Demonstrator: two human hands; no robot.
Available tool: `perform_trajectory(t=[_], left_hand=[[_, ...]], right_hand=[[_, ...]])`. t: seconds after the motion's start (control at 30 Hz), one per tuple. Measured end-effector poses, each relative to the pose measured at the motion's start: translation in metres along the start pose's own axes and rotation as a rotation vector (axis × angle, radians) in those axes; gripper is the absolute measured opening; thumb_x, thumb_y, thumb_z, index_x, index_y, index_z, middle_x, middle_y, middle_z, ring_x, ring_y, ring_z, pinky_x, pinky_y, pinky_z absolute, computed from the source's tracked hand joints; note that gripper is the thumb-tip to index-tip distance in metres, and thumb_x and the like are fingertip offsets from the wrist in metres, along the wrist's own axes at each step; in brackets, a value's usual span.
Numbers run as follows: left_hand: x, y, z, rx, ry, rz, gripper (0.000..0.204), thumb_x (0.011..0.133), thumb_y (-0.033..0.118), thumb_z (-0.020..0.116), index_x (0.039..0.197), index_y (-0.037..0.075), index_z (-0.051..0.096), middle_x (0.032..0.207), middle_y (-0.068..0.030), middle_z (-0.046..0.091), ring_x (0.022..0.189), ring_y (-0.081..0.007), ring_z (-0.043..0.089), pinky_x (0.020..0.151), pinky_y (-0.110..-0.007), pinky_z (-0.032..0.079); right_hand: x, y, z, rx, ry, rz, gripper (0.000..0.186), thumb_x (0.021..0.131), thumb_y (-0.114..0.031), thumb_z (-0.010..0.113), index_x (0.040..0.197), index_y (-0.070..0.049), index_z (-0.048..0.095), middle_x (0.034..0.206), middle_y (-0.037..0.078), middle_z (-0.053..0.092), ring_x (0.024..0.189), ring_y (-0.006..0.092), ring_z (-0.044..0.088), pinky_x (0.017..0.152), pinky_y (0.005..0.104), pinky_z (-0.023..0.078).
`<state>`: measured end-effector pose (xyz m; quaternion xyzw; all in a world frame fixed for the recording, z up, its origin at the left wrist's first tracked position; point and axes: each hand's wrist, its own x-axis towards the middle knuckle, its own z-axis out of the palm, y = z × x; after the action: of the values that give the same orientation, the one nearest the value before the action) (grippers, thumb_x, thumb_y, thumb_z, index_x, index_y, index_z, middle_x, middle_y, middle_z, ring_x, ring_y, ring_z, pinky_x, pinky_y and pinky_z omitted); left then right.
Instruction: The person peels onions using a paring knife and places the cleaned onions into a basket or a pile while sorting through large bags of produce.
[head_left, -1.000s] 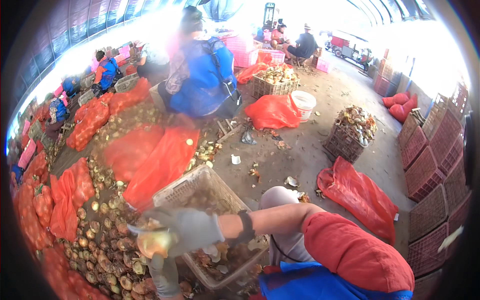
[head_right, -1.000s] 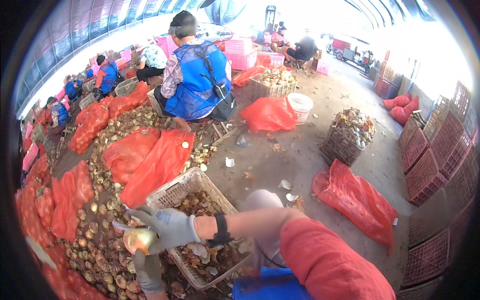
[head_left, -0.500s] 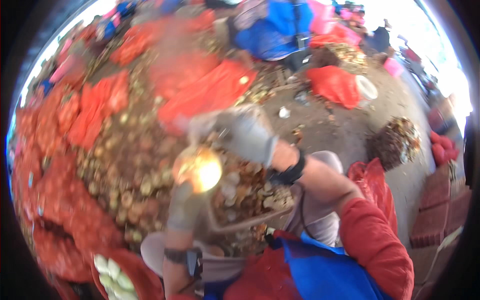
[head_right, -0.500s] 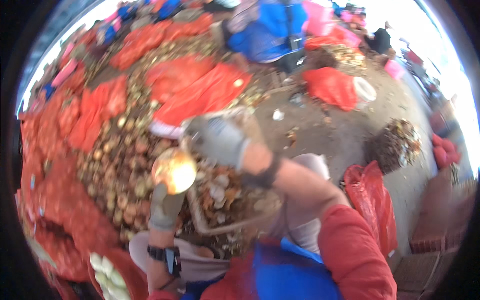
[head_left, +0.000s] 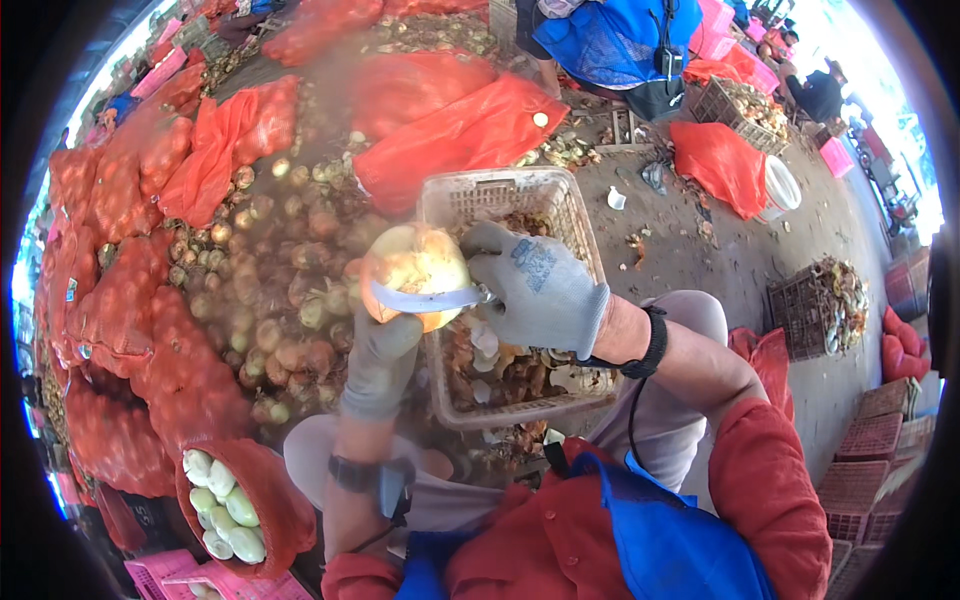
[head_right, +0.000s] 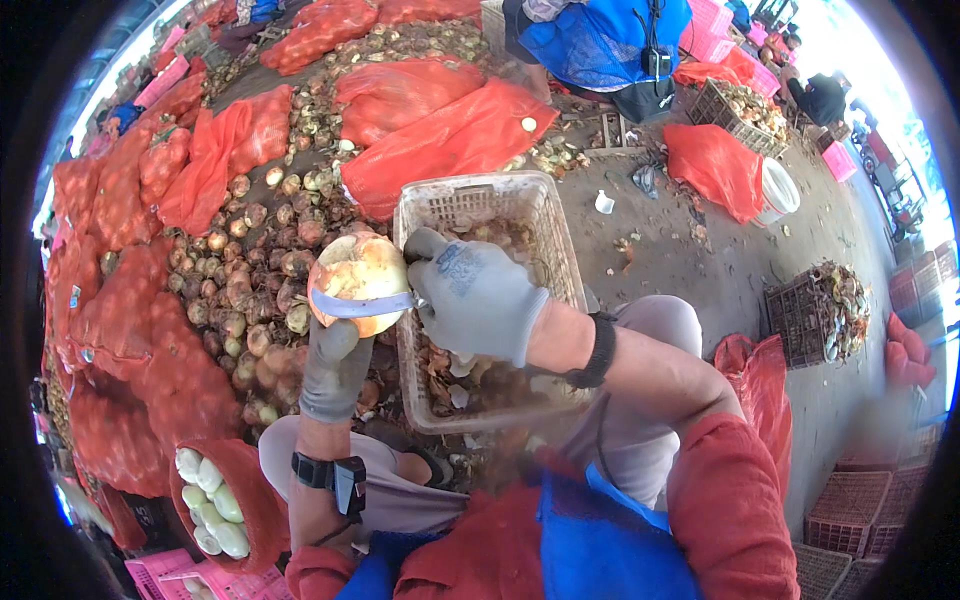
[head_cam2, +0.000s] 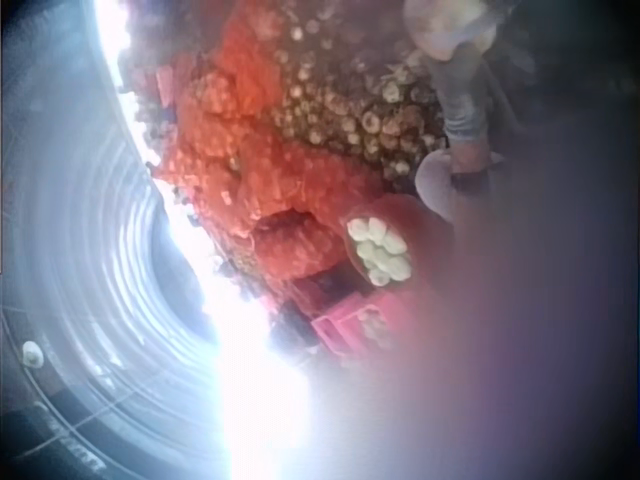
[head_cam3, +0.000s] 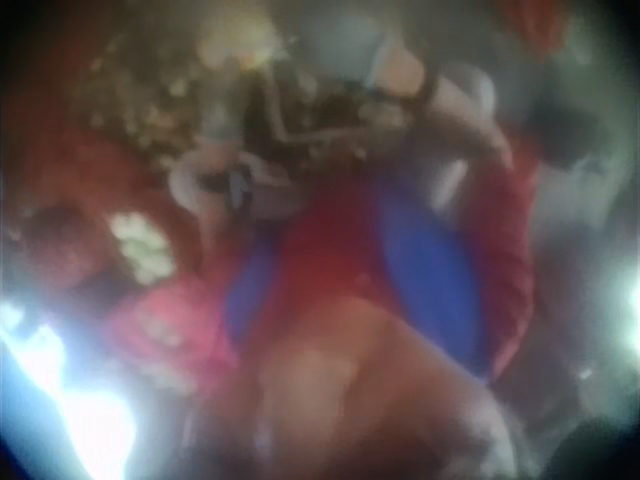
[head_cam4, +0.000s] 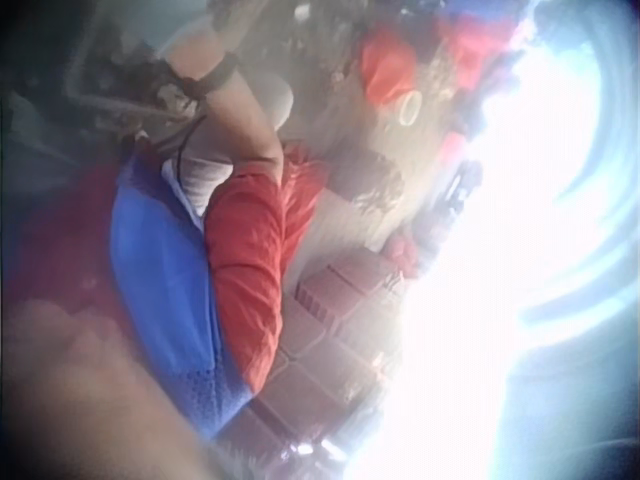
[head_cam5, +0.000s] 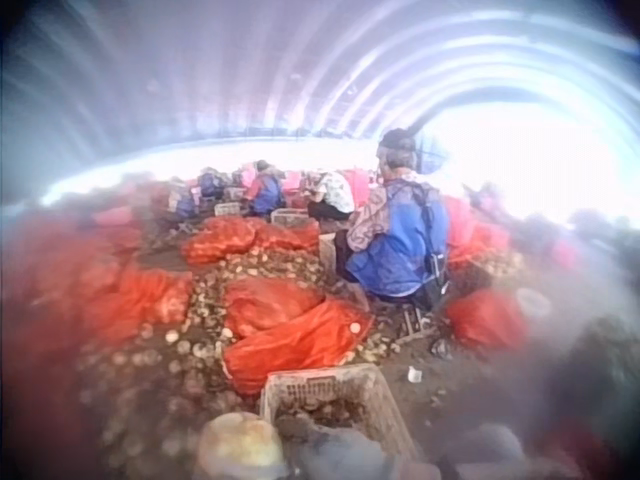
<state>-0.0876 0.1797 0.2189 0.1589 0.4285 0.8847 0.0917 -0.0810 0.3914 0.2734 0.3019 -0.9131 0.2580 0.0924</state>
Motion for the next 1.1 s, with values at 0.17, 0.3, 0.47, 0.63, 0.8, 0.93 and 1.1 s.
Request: perform_trajectory(t=[0.17,0.3,0.47,0.63,0.8,0.93,1.1], left_hand=[[-0.004,-0.008,-0.009,0.440,0.107,0.080,0.075,0.074,0.014,0.077,0.141,-0.003,0.048,0.130,-0.0136,0.063,0.118,-0.0221,0.065,0.102,-0.039,0.053],[-0.009,-0.001,0.008,0.149,-0.028,-0.042,0.102,0.066,0.038,0.094,0.146,0.000,0.044,0.137,-0.0135,0.060,0.123,-0.0246,0.062,0.105,-0.039,0.051],[0.000,0.004,-0.002,0.302,0.022,0.082,0.066,0.072,0.006,0.070,0.135,-0.003,0.052,0.123,-0.0124,0.063,0.110,-0.0196,0.065,0.093,-0.035,0.055],[-0.006,-0.016,-0.026,0.556,0.129,0.196,0.064,0.076,0.006,0.074,0.135,-0.003,0.053,0.125,-0.0127,0.060,0.110,-0.0206,0.065,0.093,-0.035,0.055],[-0.008,0.004,-0.002,0.272,0.055,0.079,0.070,0.070,0.011,0.067,0.137,-0.003,0.052,0.127,-0.0122,0.061,0.116,-0.0224,0.063,0.101,-0.037,0.051],[-0.013,0.003,-0.001,0.227,0.032,0.037,0.074,0.070,0.013,0.070,0.139,-0.003,0.050,0.129,-0.0131,0.061,0.118,-0.0225,0.063,0.102,-0.037,0.051],[-0.017,0.017,0.004,0.453,-0.016,-0.064,0.081,0.072,0.018,0.077,0.143,-0.003,0.045,0.130,-0.0141,0.062,0.119,-0.0229,0.063,0.103,-0.037,0.051]], right_hand=[[0.001,0.010,0.009,-0.178,-0.038,0.011,0.026,0.076,-0.018,0.075,0.095,-0.001,0.069,0.119,0.013,0.064,0.099,0.0336,0.068,0.083,0.0425,0.056],[0.009,0.027,0.002,-0.176,0.019,0.045,0.026,0.077,-0.014,0.071,0.100,-0.002,0.070,0.119,0.013,0.064,0.101,0.0338,0.068,0.083,0.0426,0.056],[0.001,0.007,0.008,-0.055,0.049,-0.007,0.023,0.078,-0.011,0.068,0.099,-0.001,0.071,0.115,0.014,0.065,0.098,0.0342,0.069,0.083,0.0418,0.057],[0.006,0.002,0.014,-0.167,-0.056,0.065,0.023,0.079,-0.015,0.066,0.097,0.000,0.069,0.113,0.016,0.065,0.093,0.0355,0.069,0.080,0.0439,0.057],[0.013,0.018,0.020,-0.095,0.039,0.046,0.024,0.081,-0.016,0.066,0.100,-0.002,0.069,0.112,0.017,0.064,0.095,0.0365,0.068,0.081,0.0460,0.056],[0.007,0.019,0.020,-0.103,0.008,0.045,0.024,0.083,-0.019,0.067,0.101,-0.003,0.070,0.112,0.015,0.063,0.097,0.0365,0.069,0.081,0.0464,0.056],[0.020,0.041,0.026,-0.171,0.211,-0.149,0.021,0.085,-0.017,0.066,0.096,0.000,0.071,0.107,0.019,0.067,0.095,0.0358,0.070,0.081,0.0460,0.057]])
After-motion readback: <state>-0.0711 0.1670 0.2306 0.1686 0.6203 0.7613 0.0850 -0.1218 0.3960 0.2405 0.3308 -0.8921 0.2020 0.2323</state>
